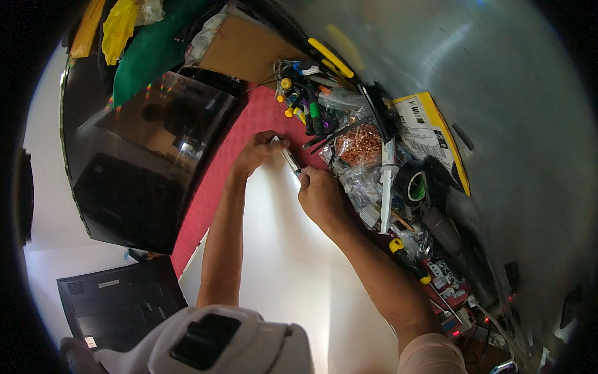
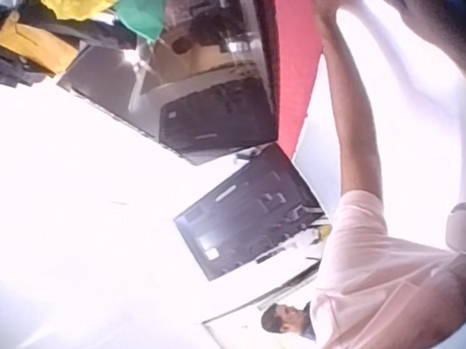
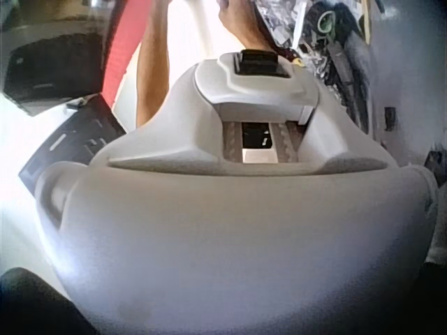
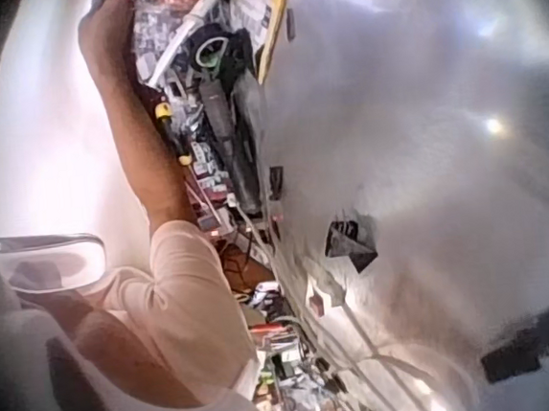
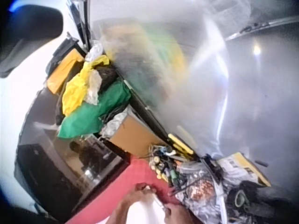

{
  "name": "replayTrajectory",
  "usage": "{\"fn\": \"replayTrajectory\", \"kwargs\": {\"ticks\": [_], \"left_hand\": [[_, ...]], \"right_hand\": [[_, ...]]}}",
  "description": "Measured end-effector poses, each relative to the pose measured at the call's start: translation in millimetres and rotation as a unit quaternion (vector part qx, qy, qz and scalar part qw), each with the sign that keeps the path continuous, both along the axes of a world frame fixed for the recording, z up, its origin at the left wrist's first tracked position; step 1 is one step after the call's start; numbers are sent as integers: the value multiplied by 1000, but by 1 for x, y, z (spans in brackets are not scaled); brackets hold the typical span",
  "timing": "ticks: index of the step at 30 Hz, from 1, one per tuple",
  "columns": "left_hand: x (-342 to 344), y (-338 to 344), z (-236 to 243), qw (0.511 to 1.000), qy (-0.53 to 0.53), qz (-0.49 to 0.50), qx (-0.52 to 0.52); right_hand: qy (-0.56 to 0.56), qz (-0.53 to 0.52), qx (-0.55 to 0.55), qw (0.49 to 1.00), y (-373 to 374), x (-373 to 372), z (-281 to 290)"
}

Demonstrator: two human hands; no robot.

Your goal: The person works on the edge of a large monitor panel, using a small tool to pry or secure components along the bezel and applying a piece of tape to the top edge.

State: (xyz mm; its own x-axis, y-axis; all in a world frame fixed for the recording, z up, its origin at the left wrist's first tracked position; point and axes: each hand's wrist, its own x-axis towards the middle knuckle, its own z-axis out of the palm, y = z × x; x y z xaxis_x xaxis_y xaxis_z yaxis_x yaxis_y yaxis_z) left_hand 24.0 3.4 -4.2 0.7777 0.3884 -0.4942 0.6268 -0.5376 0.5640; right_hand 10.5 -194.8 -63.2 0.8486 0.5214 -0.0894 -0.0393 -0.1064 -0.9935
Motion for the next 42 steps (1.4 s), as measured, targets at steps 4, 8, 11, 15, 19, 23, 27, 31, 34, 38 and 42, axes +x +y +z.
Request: {"fn": "replayTrajectory", "kwargs": {"ticks": [4,8,11,15,19,23,27,31,34,38,42], "left_hand": [[6,-6,3,1000,22,18,-1],[8,-4,3,999,35,3,-6],[9,3,2,998,66,-4,-4],[11,3,4,997,72,-9,-16],[10,1,3,997,64,-1,-42],[8,7,3,994,78,12,-71],[5,22,-2,991,69,4,-116],[5,32,-5,980,72,14,-185],[6,36,-6,978,78,8,-193],[11,34,-7,983,107,-7,-147],[9,29,-10,993,99,-31,-58]], "right_hand": [[-7,-15,17,1000,3,-1,-7],[3,4,2,1000,-1,0,-6],[25,15,-1,1000,-2,1,2],[24,16,8,1000,-2,2,1],[24,10,-1,1000,-5,4,3],[11,5,-1,1000,2,-1,-4],[36,18,-3,999,-3,2,6],[47,16,10,999,-6,3,6],[60,23,-2,998,-6,5,7],[55,12,-22,998,-1,2,-3],[75,32,-51,995,-2,7,6]]}}
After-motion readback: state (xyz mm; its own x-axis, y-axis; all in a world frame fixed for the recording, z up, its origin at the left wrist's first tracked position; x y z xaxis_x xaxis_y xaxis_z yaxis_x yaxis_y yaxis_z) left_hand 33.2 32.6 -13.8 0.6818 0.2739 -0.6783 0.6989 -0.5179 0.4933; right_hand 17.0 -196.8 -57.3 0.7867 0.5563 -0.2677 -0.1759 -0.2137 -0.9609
